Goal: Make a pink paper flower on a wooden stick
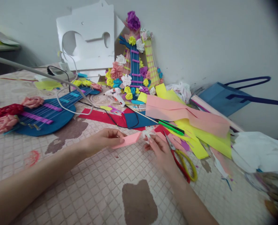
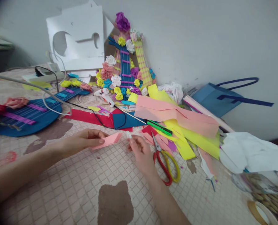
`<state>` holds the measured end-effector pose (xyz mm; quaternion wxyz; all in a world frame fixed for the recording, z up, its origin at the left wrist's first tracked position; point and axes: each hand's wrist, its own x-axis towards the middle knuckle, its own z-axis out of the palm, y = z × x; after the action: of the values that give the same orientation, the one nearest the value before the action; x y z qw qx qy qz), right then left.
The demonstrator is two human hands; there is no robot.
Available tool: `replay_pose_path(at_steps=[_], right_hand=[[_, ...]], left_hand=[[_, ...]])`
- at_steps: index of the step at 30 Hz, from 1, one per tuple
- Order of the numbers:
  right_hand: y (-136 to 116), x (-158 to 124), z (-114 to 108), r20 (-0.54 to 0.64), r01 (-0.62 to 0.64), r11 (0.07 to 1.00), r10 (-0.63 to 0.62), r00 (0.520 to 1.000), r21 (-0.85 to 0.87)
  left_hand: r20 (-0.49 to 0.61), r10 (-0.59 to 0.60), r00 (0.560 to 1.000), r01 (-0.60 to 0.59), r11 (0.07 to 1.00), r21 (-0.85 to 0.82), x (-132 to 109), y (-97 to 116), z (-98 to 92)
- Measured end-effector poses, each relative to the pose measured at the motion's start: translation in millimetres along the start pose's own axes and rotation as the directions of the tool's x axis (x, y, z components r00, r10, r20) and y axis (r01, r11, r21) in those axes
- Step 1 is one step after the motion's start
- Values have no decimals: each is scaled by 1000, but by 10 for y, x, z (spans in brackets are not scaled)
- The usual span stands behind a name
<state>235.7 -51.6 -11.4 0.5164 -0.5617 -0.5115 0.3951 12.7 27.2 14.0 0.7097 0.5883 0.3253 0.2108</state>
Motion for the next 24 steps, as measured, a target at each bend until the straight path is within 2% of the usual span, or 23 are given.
replay_pose_path(at_steps=[2,4,7,11,18,24], right_hand=[[-25,10,-23,-31,115,955,-128,991,-275],[-33,2,-18,29,214,850,-228,973,-480],[0,-14,6,155,291,739,-249,956,-608],[46,-11,2,205,314,679,-239,949,-663],[69,-24,23,296,389,670,-256,921,-632],[-37,-6,-39,243,381,672,-295,924,-634]], left_hand=[[-74,10,997,-1,993,116,10,-6,-2],[-127,47,991,-20,979,202,22,-11,-13],[-191,85,978,-40,973,228,38,-6,-46],[-246,65,967,-16,980,196,48,8,-92],[-137,30,990,-9,989,151,29,-4,-77],[-152,50,987,-20,981,190,28,2,-55]])
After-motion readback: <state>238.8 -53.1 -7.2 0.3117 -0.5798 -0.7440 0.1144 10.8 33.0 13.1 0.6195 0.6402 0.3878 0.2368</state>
